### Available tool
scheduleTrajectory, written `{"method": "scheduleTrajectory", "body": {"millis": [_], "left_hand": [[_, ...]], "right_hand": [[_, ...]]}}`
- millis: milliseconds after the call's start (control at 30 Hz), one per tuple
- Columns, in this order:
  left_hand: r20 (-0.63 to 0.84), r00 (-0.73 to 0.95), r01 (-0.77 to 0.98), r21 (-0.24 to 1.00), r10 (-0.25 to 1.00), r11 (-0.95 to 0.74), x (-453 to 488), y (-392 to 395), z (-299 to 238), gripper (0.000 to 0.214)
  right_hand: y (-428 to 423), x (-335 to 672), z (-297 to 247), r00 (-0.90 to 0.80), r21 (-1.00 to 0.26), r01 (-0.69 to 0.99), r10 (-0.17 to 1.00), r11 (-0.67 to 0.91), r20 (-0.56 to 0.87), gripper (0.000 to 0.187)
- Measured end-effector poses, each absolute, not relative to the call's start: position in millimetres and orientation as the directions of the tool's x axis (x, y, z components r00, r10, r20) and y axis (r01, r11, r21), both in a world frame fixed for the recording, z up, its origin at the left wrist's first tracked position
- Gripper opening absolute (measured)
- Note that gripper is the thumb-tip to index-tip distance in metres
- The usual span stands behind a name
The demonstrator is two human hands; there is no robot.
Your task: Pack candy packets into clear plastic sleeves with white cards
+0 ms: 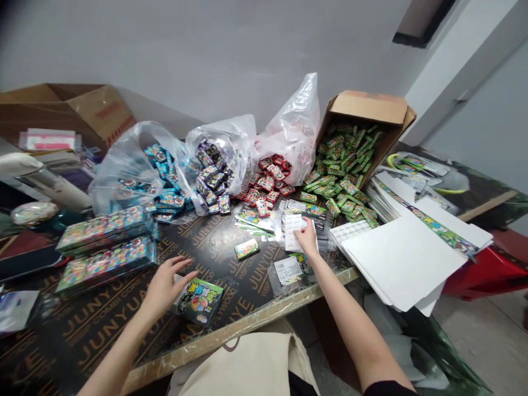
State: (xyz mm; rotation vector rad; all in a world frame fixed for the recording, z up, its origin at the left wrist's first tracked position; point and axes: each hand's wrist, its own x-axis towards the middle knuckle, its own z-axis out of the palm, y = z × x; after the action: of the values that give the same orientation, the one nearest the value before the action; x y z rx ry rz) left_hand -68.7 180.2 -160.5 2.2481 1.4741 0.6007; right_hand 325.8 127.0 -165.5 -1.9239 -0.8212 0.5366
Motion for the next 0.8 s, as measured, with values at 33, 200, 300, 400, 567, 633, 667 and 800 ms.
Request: {"method": "scheduleTrajectory", "body": {"millis": [33,200,300,400,567,633,667,800], "left_hand": [[0.122,0.361,0.683,0.640,0.924,-0.351,-52.1,176.2,-157.6,0.036],[0.012,0.361,0.192,0.978,0.932,-0.087,31.0,153.1,-142.7,0.045],[0.044,0.383,0.099,0.991,0.923,-0.088,43.7,145.8,-135.9,0.030],[0.273,0.314,0.356,0.854,0.909,-0.380,26.0,142.6,-128.0,0.022],[0.569,0.516,0.556,0.346,0.640,-0.756,-2.7,137.4,-127.0,0.029],[0.582,0.555,0.545,0.285,0.594,-0.789,-3.4,134.9,-129.9,0.033],[0.580,0.561,0.543,0.281,0.591,-0.791,-2.5,134.0,-130.4,0.034],[0.510,0.464,0.591,0.431,0.724,-0.682,1.6,134.9,-122.3,0.066]], "right_hand": [[126.4,310.9,-165.9,0.652,-0.915,0.290,0.757,-0.280,-0.025,0.061],[114.6,210.9,-149.7,0.460,-0.990,-0.120,0.888,0.072,0.009,0.072],[103.7,184.2,-135.4,0.360,-0.989,-0.112,0.932,0.097,0.051,0.073],[99.6,193.7,-122.9,0.452,-0.984,0.120,0.875,0.130,0.171,0.064],[102.8,207.6,-111.9,0.310,-0.979,0.187,0.940,0.083,0.139,0.046],[105.0,200.5,-112.3,0.184,-0.995,0.094,0.982,0.021,0.038,0.056],[106.0,196.4,-112.9,0.134,-1.000,0.031,0.991,0.000,0.004,0.061],[108.2,189.3,-113.2,0.100,-0.992,-0.126,0.995,0.021,0.009,0.063]]}}
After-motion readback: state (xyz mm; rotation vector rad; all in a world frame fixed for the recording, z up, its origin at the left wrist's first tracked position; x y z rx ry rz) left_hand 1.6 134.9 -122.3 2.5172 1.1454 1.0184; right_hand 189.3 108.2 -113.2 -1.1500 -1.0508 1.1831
